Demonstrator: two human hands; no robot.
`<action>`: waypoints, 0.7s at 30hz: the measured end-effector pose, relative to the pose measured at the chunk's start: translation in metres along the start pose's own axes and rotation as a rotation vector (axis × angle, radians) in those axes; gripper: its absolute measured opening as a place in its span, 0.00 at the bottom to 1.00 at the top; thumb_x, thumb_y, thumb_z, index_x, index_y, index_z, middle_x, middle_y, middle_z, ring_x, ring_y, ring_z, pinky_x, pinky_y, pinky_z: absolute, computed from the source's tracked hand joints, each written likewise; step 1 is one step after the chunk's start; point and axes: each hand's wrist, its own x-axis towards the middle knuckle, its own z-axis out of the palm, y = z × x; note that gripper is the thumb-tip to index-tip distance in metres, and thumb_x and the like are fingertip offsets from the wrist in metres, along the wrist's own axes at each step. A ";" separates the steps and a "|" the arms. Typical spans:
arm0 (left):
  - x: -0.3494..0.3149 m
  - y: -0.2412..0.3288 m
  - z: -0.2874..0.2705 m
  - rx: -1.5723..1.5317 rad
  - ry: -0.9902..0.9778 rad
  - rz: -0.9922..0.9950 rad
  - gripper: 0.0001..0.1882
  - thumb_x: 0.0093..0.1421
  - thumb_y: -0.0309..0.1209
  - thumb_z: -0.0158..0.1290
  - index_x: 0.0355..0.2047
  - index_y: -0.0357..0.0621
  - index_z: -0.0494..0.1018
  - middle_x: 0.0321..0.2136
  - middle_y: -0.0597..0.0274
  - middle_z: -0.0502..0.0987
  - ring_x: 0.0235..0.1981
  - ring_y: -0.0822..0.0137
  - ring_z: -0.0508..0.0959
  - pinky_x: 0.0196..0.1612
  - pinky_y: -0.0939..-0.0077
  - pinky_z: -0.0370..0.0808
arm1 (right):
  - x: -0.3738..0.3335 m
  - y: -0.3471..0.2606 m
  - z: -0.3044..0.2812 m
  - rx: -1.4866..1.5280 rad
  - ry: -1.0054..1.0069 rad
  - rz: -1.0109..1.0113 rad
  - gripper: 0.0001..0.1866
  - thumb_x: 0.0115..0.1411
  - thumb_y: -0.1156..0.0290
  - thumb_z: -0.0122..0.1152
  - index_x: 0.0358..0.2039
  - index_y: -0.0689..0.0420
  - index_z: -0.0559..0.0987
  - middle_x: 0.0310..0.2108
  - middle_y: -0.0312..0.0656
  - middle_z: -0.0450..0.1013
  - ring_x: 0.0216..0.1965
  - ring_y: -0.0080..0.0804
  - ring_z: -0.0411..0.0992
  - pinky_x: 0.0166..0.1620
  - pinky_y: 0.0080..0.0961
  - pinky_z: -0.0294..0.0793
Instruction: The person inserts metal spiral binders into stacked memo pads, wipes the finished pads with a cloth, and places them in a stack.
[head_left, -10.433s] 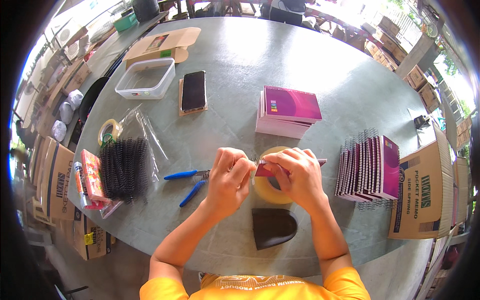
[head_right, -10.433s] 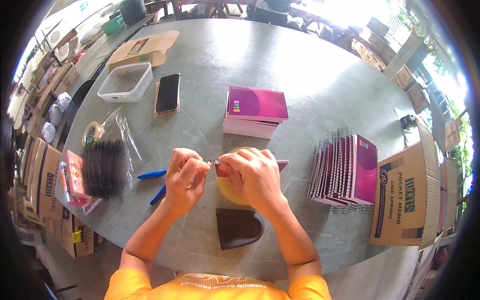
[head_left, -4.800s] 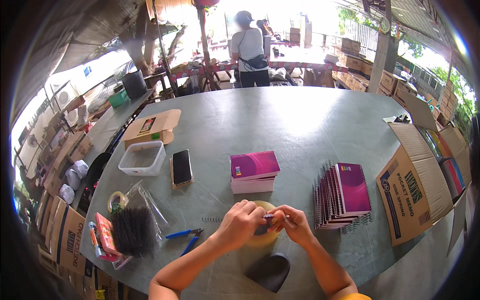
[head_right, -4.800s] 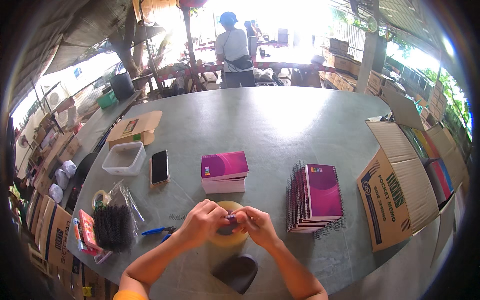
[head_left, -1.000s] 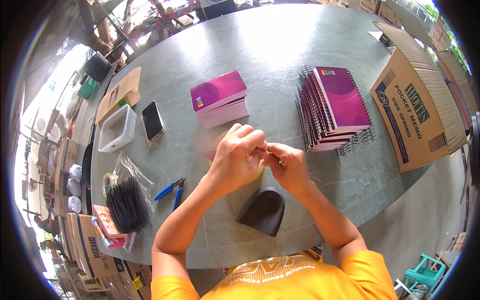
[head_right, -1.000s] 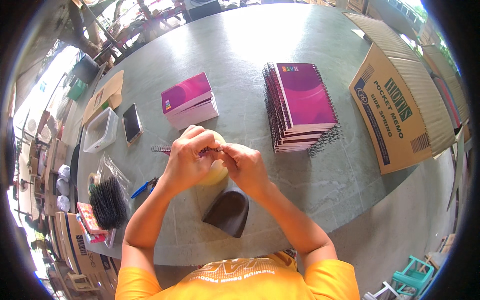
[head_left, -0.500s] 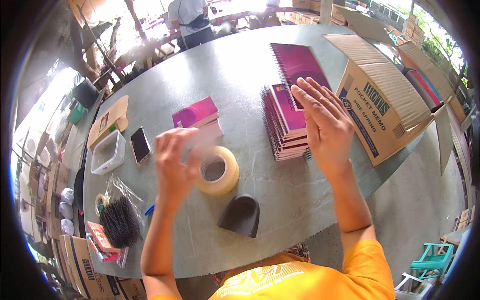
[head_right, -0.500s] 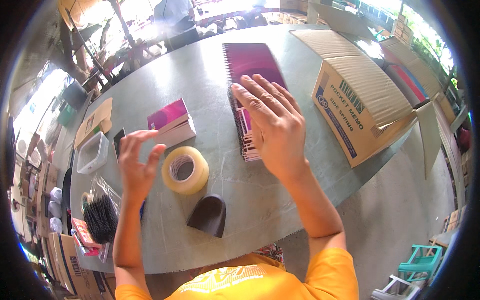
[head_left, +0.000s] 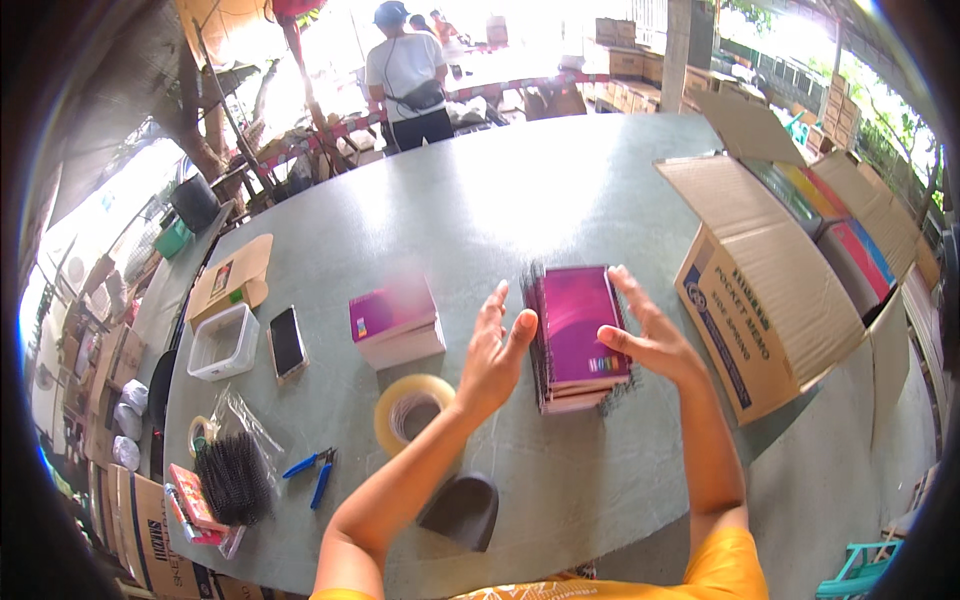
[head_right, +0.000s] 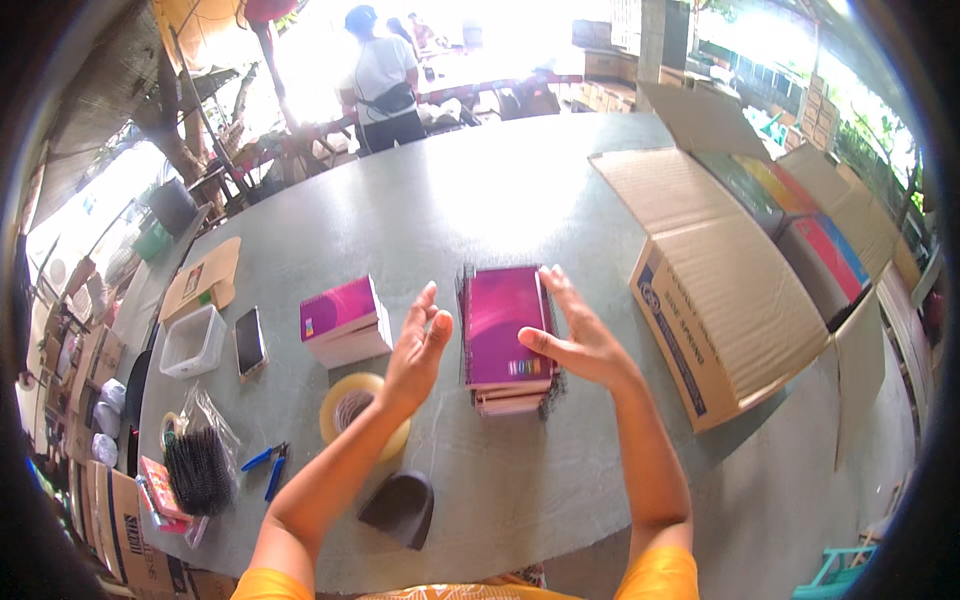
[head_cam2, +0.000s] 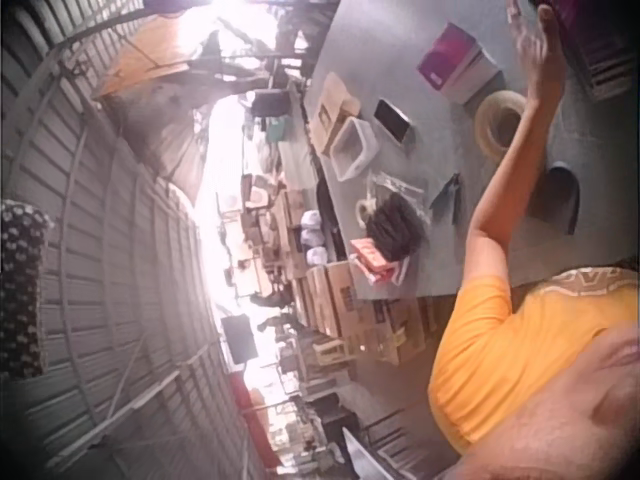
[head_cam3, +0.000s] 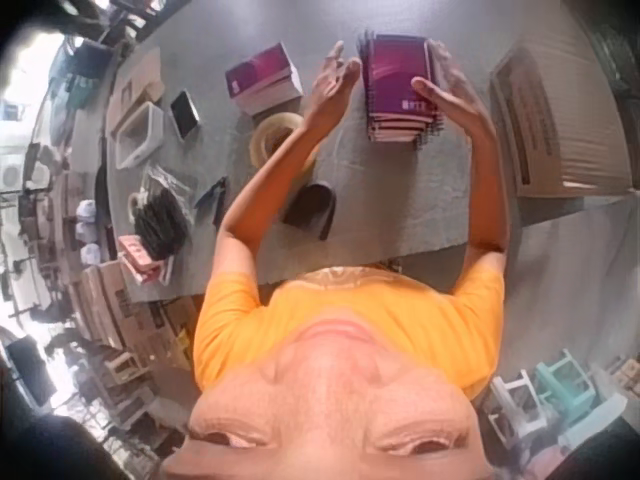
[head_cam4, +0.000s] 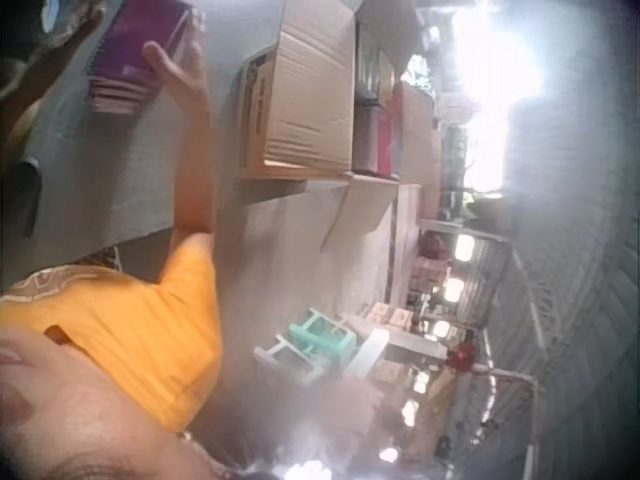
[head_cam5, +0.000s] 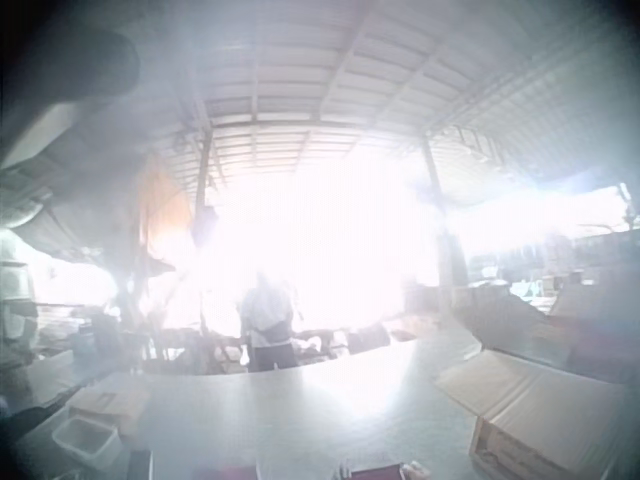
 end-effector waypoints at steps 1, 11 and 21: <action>0.005 -0.004 0.008 -0.037 0.038 0.004 0.46 0.59 0.64 0.38 0.62 0.33 0.51 0.60 0.42 0.55 0.63 0.52 0.55 0.62 0.64 0.53 | 0.005 0.005 0.002 0.224 -0.048 0.053 0.47 0.55 0.42 0.55 0.65 0.58 0.50 0.67 0.56 0.39 0.69 0.45 0.33 0.66 0.42 0.39; 0.014 -0.039 -0.076 0.615 0.221 0.335 0.25 0.55 0.38 0.57 0.52 0.45 0.69 0.51 0.50 0.68 0.53 0.54 0.65 0.56 0.63 0.62 | -0.008 0.017 0.000 0.438 0.561 -0.034 0.27 0.62 0.57 0.49 0.59 0.56 0.63 0.62 0.42 0.57 0.63 0.34 0.54 0.61 0.32 0.54; -0.011 -0.082 -0.148 1.198 0.273 0.453 0.17 0.50 0.30 0.59 0.41 0.41 0.75 0.37 0.55 0.77 0.43 0.57 0.74 0.48 0.65 0.68 | -0.070 -0.076 0.025 -0.077 0.745 -0.486 0.07 0.61 0.66 0.51 0.35 0.56 0.73 0.50 0.50 0.66 0.50 0.42 0.66 0.51 0.35 0.68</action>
